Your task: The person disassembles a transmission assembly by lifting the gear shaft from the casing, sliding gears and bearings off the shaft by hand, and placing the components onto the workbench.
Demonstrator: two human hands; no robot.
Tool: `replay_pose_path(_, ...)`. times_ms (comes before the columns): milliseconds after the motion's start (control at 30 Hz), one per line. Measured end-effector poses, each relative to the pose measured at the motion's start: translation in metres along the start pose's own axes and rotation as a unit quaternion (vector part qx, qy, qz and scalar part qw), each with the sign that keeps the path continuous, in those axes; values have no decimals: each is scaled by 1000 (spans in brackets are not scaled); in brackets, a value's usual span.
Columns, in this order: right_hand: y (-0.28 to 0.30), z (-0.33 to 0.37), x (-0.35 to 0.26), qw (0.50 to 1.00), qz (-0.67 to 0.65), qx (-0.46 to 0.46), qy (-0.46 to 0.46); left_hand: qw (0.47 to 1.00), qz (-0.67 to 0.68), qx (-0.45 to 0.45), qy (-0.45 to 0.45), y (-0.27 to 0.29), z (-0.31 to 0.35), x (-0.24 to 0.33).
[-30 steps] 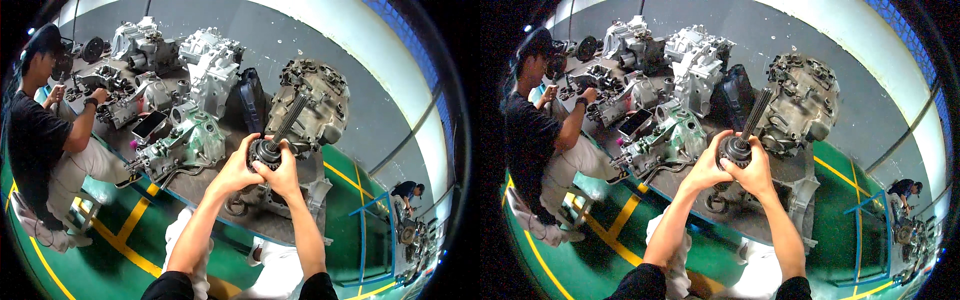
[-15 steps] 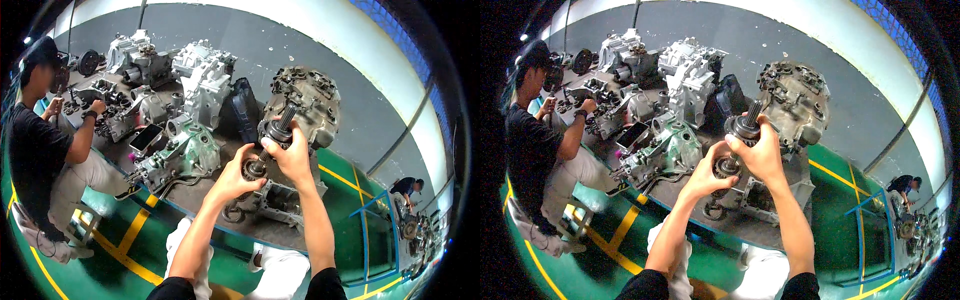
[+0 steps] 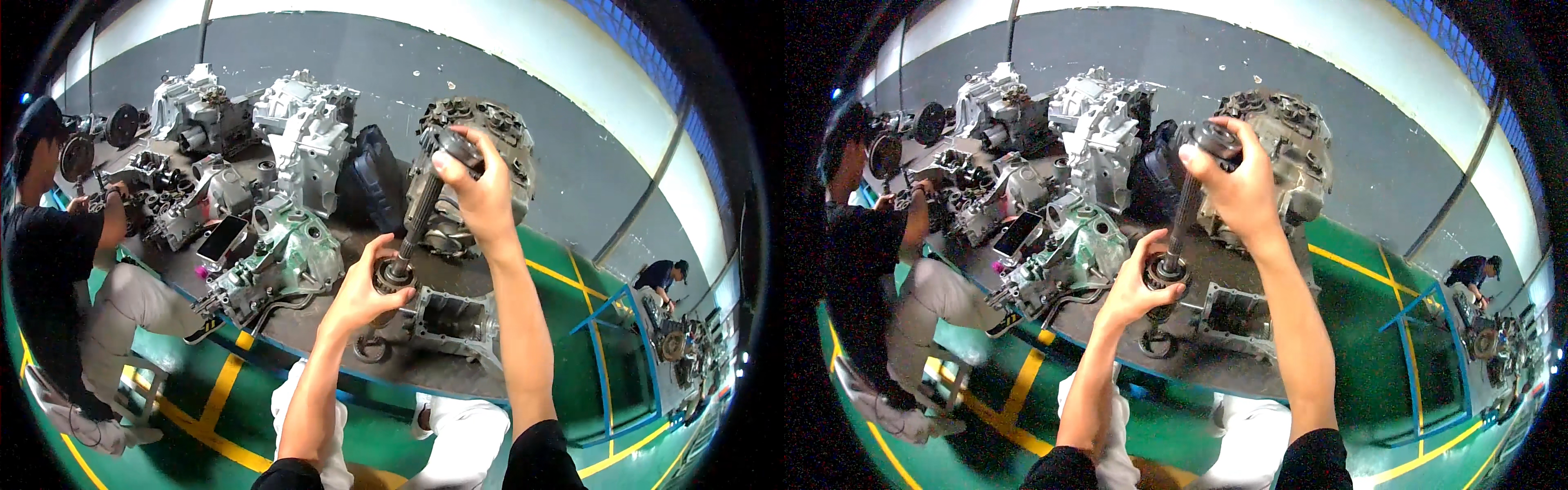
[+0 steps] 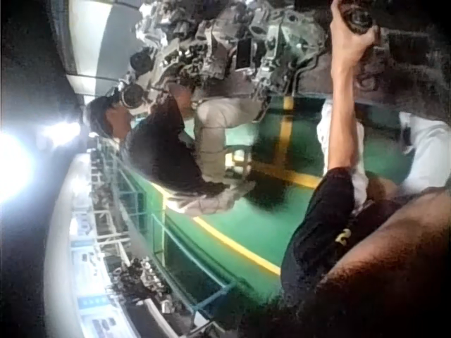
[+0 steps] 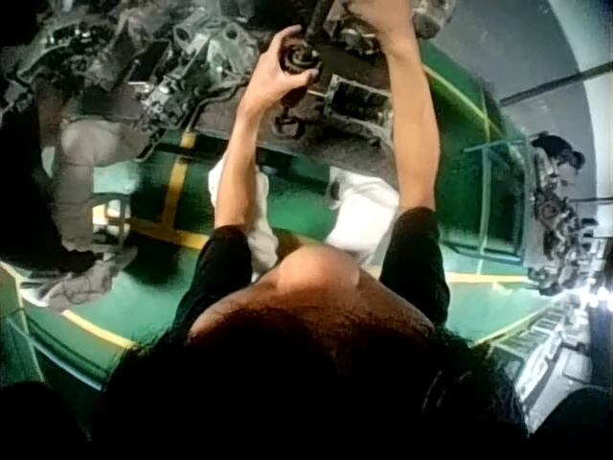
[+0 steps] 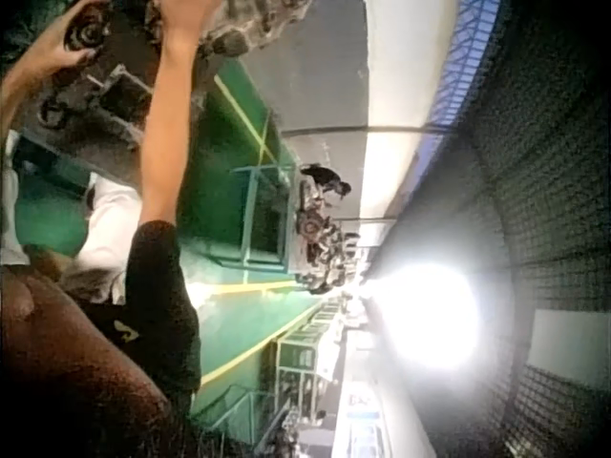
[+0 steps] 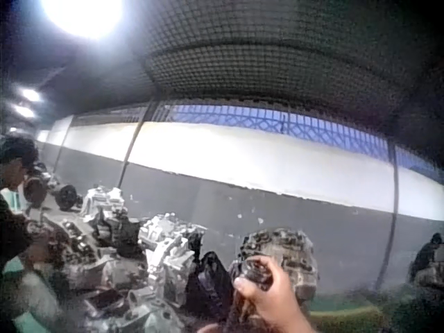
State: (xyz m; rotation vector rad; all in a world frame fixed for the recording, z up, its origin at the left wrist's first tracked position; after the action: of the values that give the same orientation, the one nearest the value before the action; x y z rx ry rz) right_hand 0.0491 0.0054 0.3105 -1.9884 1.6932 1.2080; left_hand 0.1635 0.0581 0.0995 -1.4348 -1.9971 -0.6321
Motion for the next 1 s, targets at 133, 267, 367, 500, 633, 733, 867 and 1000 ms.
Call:
replay_pose_path(133,7,-4,22,997,-67,6,-22,1000,-1,1,7,-5,-4,-2)
replay_pose_path(267,8,-7,36,987,-158,14,-39,1000,7,-6,19,-13,-5,-7)
replay_pose_path(367,14,-20,35,988,-149,21,-40,999,22,10,39,-11,-3,-13)
replay_pose_path(500,18,-36,45,994,-106,9,-15,999,-23,22,-10,1,-4,-8)
replay_pose_path(633,4,-24,121,995,71,-37,-57,1000,6,5,-2,-7,-2,-4)
replay_pose_path(733,-44,15,197,986,79,-105,-103,999,37,9,15,-3,4,-6)
replay_pose_path(867,-68,56,284,962,200,-131,-132,999,36,-5,-4,-15,-4,-1)
replay_pose_path(1000,-104,102,261,958,179,-216,-52,998,47,2,35,6,7,-12)
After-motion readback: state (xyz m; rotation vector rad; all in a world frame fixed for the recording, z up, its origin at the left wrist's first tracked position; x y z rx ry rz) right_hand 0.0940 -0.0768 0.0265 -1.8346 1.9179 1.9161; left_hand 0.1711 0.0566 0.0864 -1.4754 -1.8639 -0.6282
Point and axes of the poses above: each hand's wrist, its own z-axis away from the middle knuckle, its own y-axis out of the back of the hand, x = y × z, the point moved 9 cm from there along -z, towards the middle knuckle, and after that the axes turned 11 degrees about -y, right-handed, at the moved point
